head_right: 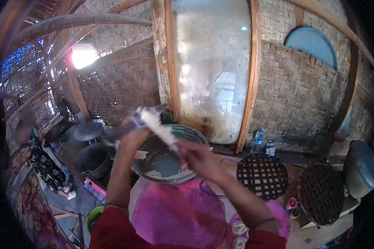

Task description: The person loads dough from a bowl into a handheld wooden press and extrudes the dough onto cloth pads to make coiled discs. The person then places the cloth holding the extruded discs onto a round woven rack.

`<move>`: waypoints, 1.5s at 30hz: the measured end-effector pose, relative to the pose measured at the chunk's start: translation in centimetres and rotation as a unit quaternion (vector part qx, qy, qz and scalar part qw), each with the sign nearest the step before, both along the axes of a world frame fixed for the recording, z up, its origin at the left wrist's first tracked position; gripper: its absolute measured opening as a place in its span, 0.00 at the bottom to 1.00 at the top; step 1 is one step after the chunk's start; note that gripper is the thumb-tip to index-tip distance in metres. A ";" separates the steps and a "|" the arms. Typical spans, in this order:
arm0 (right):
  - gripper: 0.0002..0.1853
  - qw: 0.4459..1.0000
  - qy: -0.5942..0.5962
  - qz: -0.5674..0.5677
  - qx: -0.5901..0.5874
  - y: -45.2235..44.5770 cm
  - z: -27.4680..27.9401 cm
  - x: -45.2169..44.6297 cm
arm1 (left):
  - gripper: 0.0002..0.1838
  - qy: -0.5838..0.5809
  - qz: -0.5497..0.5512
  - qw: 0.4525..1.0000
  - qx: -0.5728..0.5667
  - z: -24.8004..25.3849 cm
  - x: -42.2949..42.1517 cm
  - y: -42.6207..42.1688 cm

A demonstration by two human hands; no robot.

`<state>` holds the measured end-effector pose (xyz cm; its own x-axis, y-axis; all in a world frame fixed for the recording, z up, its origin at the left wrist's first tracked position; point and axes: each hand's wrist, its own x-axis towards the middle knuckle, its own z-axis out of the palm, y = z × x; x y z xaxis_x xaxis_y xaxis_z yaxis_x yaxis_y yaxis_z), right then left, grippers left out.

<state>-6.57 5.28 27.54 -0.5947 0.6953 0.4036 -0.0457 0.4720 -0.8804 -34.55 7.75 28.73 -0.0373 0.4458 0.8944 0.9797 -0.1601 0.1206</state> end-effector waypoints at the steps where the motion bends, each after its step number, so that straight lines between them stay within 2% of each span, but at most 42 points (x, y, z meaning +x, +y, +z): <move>1: 0.18 0.999 0.045 0.002 -0.006 0.7 0.3 1.6 | 0.13 0.004 0.054 0.997 -0.050 -0.3 -1.9 1.3; 2: 0.17 0.997 0.072 -0.001 -0.019 2.0 0.5 2.9 | 0.12 -0.030 -0.032 0.999 -0.030 2.3 -1.1 -2.0; 3: 0.17 0.999 0.038 0.003 0.035 2.6 1.3 4.4 | 0.11 -0.221 -0.147 0.961 -0.079 2.9 -1.8 -3.2; 4: 0.18 0.999 0.019 0.038 -0.026 2.8 1.8 5.4 | 0.11 -0.402 -0.253 0.872 -0.120 3.3 -2.6 -4.2; 5: 0.21 0.996 -0.035 0.066 0.056 3.7 1.3 6.2 | 0.10 -0.507 -0.322 0.794 -0.098 3.6 -1.6 -5.1; 6: 0.25 0.982 -0.086 0.094 0.137 4.1 0.8 6.4 | 0.10 -0.513 -0.314 0.792 -0.104 3.0 -1.2 -5.2; 7: 0.25 0.983 -0.087 0.098 0.126 4.1 0.4 6.1 | 0.08 -0.580 -0.458 0.656 -0.149 2.4 -0.8 -5.3; 8: 0.26 0.972 -0.102 0.125 0.173 3.7 0.3 5.5 | 0.06 -0.622 -0.584 0.489 -0.183 1.8 -0.1 -5.3; 9: 0.28 0.956 -0.117 0.150 0.221 3.4 0.4 5.0 | 0.05 -0.620 -0.612 0.450 -0.198 1.1 1.1 -5.3; 10: 0.28 0.958 -0.117 0.148 0.215 3.2 0.5 4.7 | 0.05 -0.624 -0.642 0.386 -0.223 0.3 1.9 -5.0; 12: 0.27 0.919 -0.193 0.142 0.313 2.6 0.9 4.3 | 0.05 -0.634 -0.666 0.307 -0.243 -0.7 3.5 -4.9; 14: 0.27 0.920 -0.194 0.152 0.304 1.8 1.2 4.7 | 0.06 -0.633 -0.672 0.297 -0.244 -1.4 3.7 -5.1; 16: 0.27 0.899 -0.292 0.129 0.300 1.2 1.4 5.6 | 0.06 -0.630 -0.679 0.290 -0.241 -1.8 3.0 -5.3; 18: 0.26 0.918 -0.268 0.115 0.267 1.3 -0.5 6.9 | 0.05 -0.644 -0.685 0.307 -0.150 -2.1 0.8 -5.8; 20: 0.26 0.934 -0.246 0.102 0.238 1.0 -2.8 7.1 | 0.05 -0.641 -0.674 0.355 -0.096 -2.5 -1.4 -6.3; 22: 0.25 0.950 -0.190 0.137 0.205 0.4 -5.0 7.1 | 0.05 -0.638 -0.658 0.399 -0.034 -2.8 -2.8 -7.1; 23: 0.21 0.957 -0.191 0.161 0.144 -0.4 -5.7 6.5 | 0.05 -0.636 -0.658 0.401 -0.033 -2.9 -3.1 -7.4; 25: 0.21 0.958 -0.194 0.169 0.123 0.3 -4.4 6.5 | 0.05 -0.652 -0.571 0.494 0.059 -3.2 -4.1 -8.5; 26: 0.21 0.959 -0.200 0.174 0.102 0.9 -3.2 6.6 | 0.05 -0.651 -0.569 0.499 0.063 -3.6 -5.1 -9.1; 27: 0.21 0.949 -0.244 0.124 0.158 1.8 -1.7 7.1 | 0.06 -0.646 -0.563 0.510 0.075 -4.0 -6.3 -9.5; 28: 0.17 0.948 -0.261 0.052 0.177 3.1 -1.3 7.0 | 0.06 -0.641 -0.557 0.520 0.089 -4.5 -7.1 -9.9; 30: 0.17 0.875 -0.416 -0.069 0.237 4.6 0.1 4.9 | 0.06 -0.641 -0.560 0.517 0.090 -4.7 -7.0 -11.0; 31: 0.17 0.875 -0.415 -0.062 0.239 5.9 -1.2 3.4 | 0.07 -0.654 -0.570 0.492 0.083 -5.0 -6.7 -11.3; 33: 0.15 0.763 -0.500 -0.081 0.401 9.9 -5.6 -0.3 | 0.07 -0.669 -0.595 0.442 0.063 -5.6 -6.0 -11.4; 35: 0.14 0.685 -0.524 -0.117 0.493 10.3 -8.8 -2.8 | 0.07 -0.674 -0.611 0.414 0.034 -6.2 -5.1 -11.6; 37: 0.17 0.850 -0.351 0.035 0.391 8.2 -10.2 -5.5 | 0.07 -0.672 -0.621 0.401 0.030 -6.4 -3.7 -12.0; 38: 0.25 0.919 -0.348 0.085 0.167 2.8 -7.7 -5.9 | 0.06 -0.687 -0.638 0.346 0.027 -6.7 -2.9 -12.2; 39: 0.29 0.958 -0.230 0.171 0.026 -0.8 -7.5 -6.1 | 0.06 -0.700 -0.654 0.288 0.022 -7.0 -2.0 -12.2; 40: 0.32 0.956 -0.103 0.248 -0.119 -3.8 -8.0 -6.2 | 0.05 -0.708 -0.653 0.268 0.018 -7.3 -1.1 -12.1; 41: 0.37 0.923 -0.026 0.264 -0.279 -6.6 -8.5 -6.8 | 0.05 -0.713 -0.658 0.241 0.012 -7.8 -0.3 -11.9; 42: 0.41 0.860 0.054 0.269 -0.431 -8.5 -9.3 -6.9 | 0.05 -0.718 -0.663 0.213 0.004 -8.3 0.6 -11.6; 43: 0.41 0.860 0.055 0.263 -0.434 -9.1 -10.4 -6.1 | 0.05 -0.721 -0.661 0.207 0.001 -8.7 1.5 -11.3; 45: 0.42 0.755 0.141 0.309 -0.561 -10.0 -12.3 -4.3 | 0.05 -0.730 -0.666 0.150 -0.023 -9.5 3.7 -10.8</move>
